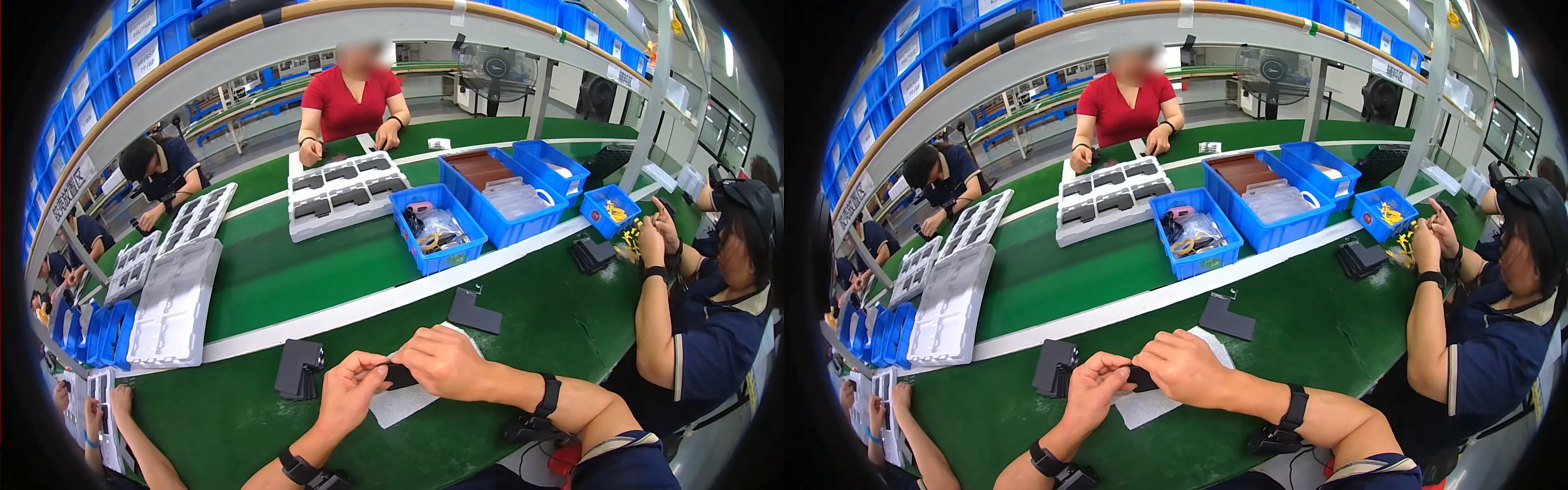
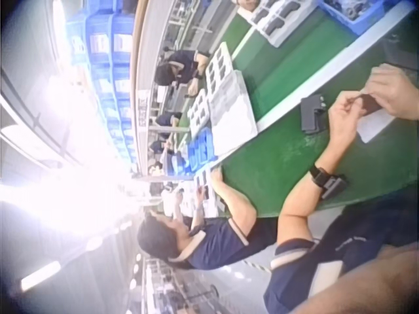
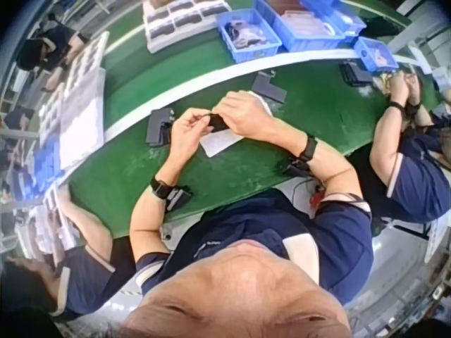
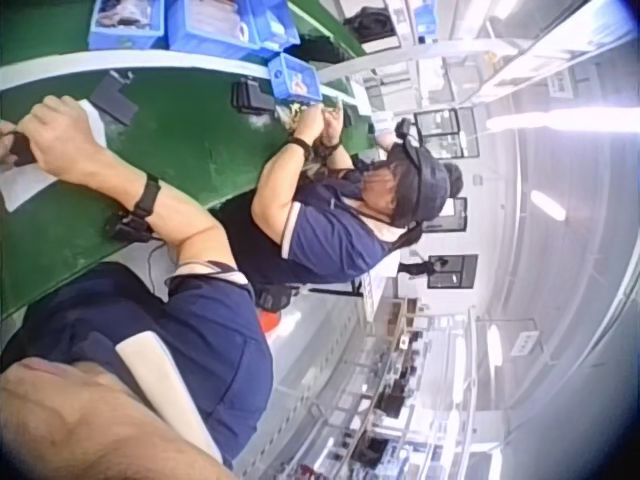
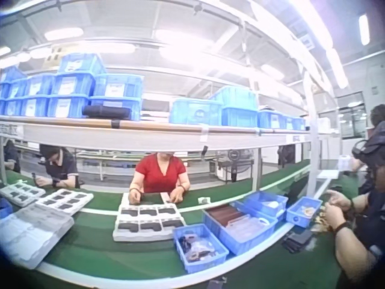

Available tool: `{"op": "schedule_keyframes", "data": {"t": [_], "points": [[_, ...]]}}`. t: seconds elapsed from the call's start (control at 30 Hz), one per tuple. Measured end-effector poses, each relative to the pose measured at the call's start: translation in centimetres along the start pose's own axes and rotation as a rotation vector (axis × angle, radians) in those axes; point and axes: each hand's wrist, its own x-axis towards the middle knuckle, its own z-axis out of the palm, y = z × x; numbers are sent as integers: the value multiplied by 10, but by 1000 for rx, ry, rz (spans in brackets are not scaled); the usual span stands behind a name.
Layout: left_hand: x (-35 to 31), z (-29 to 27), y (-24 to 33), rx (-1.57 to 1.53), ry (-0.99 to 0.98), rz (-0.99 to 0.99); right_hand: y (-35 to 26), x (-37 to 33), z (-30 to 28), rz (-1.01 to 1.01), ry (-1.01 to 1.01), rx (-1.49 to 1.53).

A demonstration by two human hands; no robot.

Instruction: Assembling small black plastic electronic components by hand at a workstation.

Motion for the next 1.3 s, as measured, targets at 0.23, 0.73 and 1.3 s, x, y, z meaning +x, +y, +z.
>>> {"op": "schedule_keyframes", "data": {"t": [0.23, 0.73, 1.3], "points": [[1, -1, 3, -93, -5, -44, 10, -4, -3, -68, -30, -33], [-3, 1, 2, -67, -61, -30, 3, 7, -25, 345, -313, 396], [-5, 6, -1, 228, 2, 34, -3, 2, -13, 19, -71, 29]]}}
